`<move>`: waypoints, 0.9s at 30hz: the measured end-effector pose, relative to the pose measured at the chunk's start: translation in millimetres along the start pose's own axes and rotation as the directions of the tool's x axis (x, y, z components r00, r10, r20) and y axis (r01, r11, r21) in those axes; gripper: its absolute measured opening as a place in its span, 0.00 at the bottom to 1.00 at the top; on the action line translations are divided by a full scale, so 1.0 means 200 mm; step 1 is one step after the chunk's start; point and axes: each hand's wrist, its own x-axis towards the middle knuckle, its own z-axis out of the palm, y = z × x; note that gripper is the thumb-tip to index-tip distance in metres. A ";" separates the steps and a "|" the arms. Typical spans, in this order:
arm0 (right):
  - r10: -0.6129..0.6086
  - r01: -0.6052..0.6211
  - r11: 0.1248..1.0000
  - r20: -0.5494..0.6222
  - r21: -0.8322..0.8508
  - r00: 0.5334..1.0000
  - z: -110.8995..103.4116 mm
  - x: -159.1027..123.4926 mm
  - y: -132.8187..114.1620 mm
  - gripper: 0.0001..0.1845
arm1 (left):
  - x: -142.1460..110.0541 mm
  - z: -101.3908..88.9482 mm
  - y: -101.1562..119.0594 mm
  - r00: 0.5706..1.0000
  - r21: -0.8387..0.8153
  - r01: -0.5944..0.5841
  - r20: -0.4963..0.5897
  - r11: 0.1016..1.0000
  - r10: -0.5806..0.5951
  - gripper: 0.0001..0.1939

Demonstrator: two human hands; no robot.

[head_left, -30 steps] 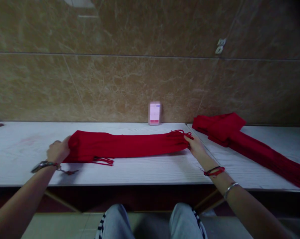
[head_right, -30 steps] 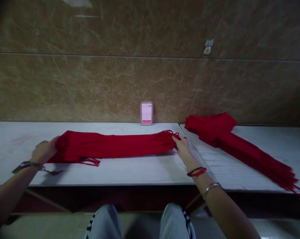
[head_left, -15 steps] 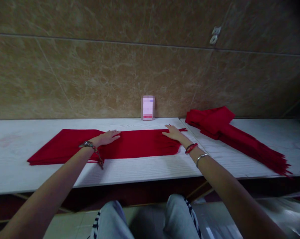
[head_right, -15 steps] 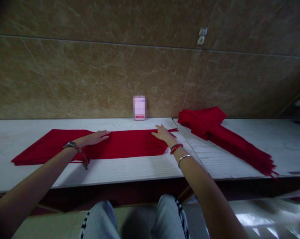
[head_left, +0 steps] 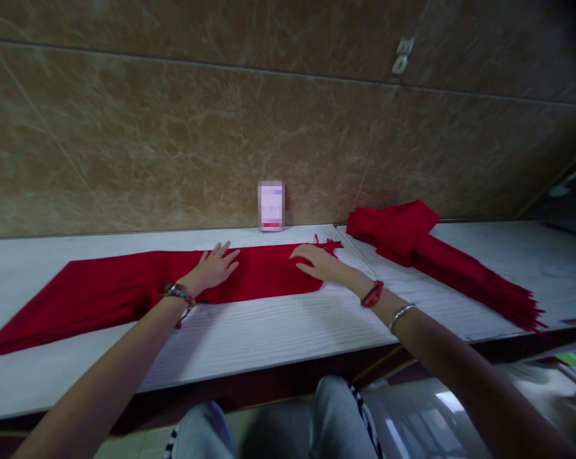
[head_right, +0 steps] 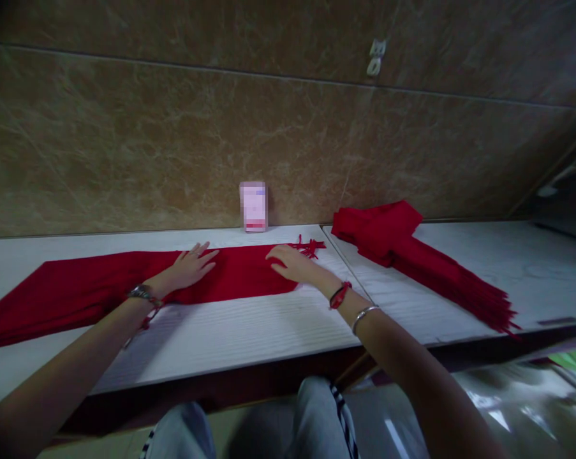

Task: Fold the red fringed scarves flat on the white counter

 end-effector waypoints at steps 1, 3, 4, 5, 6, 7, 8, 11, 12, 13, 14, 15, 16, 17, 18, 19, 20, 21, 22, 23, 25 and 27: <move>-0.058 0.058 0.998 0.073 0.005 0.996 -0.01 0.00 -0.05 0.14 | 0.01 0.00 0.07 0.999 -0.043 -0.031 0.008 0.999 0.032 0.26; -0.069 0.081 0.996 0.207 -0.048 0.976 -0.02 -0.03 -0.09 0.13 | 0.03 0.01 0.17 0.997 -0.097 -0.059 0.033 0.993 0.063 0.26; -0.030 0.055 0.994 0.251 -0.094 0.968 -0.03 -0.06 -0.08 0.14 | 0.03 0.02 0.20 0.997 -0.104 -0.067 0.041 0.992 0.071 0.27; 0.027 0.013 0.990 0.276 -0.140 0.961 -0.05 -0.10 -0.05 0.14 | 0.04 0.03 0.21 0.996 -0.104 -0.072 0.044 0.992 0.077 0.27; 0.093 -0.042 0.983 0.286 -0.179 0.954 -0.07 -0.15 0.00 0.14 | 0.03 0.04 0.22 0.996 -0.102 -0.076 0.044 0.992 0.081 0.27; 0.164 -0.104 0.971 0.286 -0.214 0.944 -0.09 -0.21 0.05 0.14 | 0.03 0.05 0.21 0.995 -0.101 -0.081 0.042 0.992 0.086 0.27; 0.246 -0.177 0.952 0.277 -0.251 0.929 -0.11 -0.27 0.11 0.13 | 0.03 0.05 0.21 0.995 -0.103 -0.086 0.039 0.991 0.091 0.27; 0.548 -0.435 0.794 0.187 -0.425 0.816 -0.19 -0.46 0.23 0.11 | 0.03 0.07 0.18 0.995 -0.109 -0.090 0.035 0.990 0.094 0.27; 0.620 -0.500 0.726 0.137 -0.472 0.772 -0.21 -0.49 0.24 0.11 | 0.03 0.07 0.18 0.995 -0.110 -0.089 0.035 0.990 0.093 0.27; 0.650 -0.535 0.689 0.090 -0.490 0.755 -0.24 -0.51 0.24 0.11 | 0.03 0.06 0.18 0.995 -0.108 -0.088 0.028 0.990 0.092 0.26; 0.630 -0.537 0.699 0.052 -0.472 0.775 -0.25 -0.49 0.22 0.11 | 0.03 0.06 0.19 0.995 -0.104 -0.093 0.014 0.990 0.095 0.26; 0.561 -0.498 0.758 0.032 -0.421 0.827 -0.26 -0.46 0.20 0.10 | 0.02 0.06 0.20 0.995 -0.100 -0.104 -0.007 0.990 0.104 0.26; 0.451 -0.417 0.843 0.023 -0.341 0.892 -0.25 -0.40 0.17 0.10 | 0.02 0.06 0.21 0.992 -0.100 -0.123 -0.029 0.987 0.121 0.26; 0.323 -0.311 0.917 0.007 -0.248 0.946 -0.23 -0.33 0.14 0.11 | 0.01 0.05 0.22 0.989 -0.105 -0.144 -0.045 0.984 0.140 0.26; 0.210 -0.206 0.964 0.009 -0.169 0.978 -0.19 -0.25 0.12 0.12 | 0.00 0.05 0.23 0.987 -0.116 -0.159 -0.047 0.980 0.155 0.26; 0.139 -0.136 0.984 0.015 -0.112 0.990 -0.15 -0.18 0.11 0.14 | 0.00 0.05 0.24 0.986 -0.129 -0.164 -0.032 0.978 0.162 0.26; 0.097 -0.094 0.992 0.036 -0.083 0.995 -0.10 -0.11 0.11 0.16 | -0.01 0.05 0.24 0.987 -0.141 -0.161 -0.005 0.977 0.161 0.26; 0.103 -0.097 0.992 0.073 -0.080 0.992 -0.05 -0.07 0.12 0.18 | -0.01 0.05 0.25 0.987 -0.146 -0.151 0.023 0.978 0.156 0.27; 0.145 -0.134 0.986 0.116 -0.096 0.983 0.00 -0.04 0.14 0.21 | -0.02 0.05 0.25 0.987 -0.145 -0.144 0.046 0.979 0.152 0.27; 0.205 -0.186 0.974 0.148 -0.132 0.968 0.03 -0.04 0.16 0.22 | -0.02 0.05 0.25 0.987 -0.141 -0.141 0.059 0.980 0.151 0.28; 0.363 -0.321 0.918 0.161 -0.234 0.918 0.06 -0.08 0.23 0.23 | -0.01 0.05 0.25 0.985 -0.136 -0.147 0.065 0.980 0.157 0.28; 0.537 -0.475 0.811 0.112 -0.341 0.836 0.04 -0.17 0.30 0.22 | -0.01 0.05 0.25 0.985 -0.133 -0.147 0.075 0.980 0.158 0.27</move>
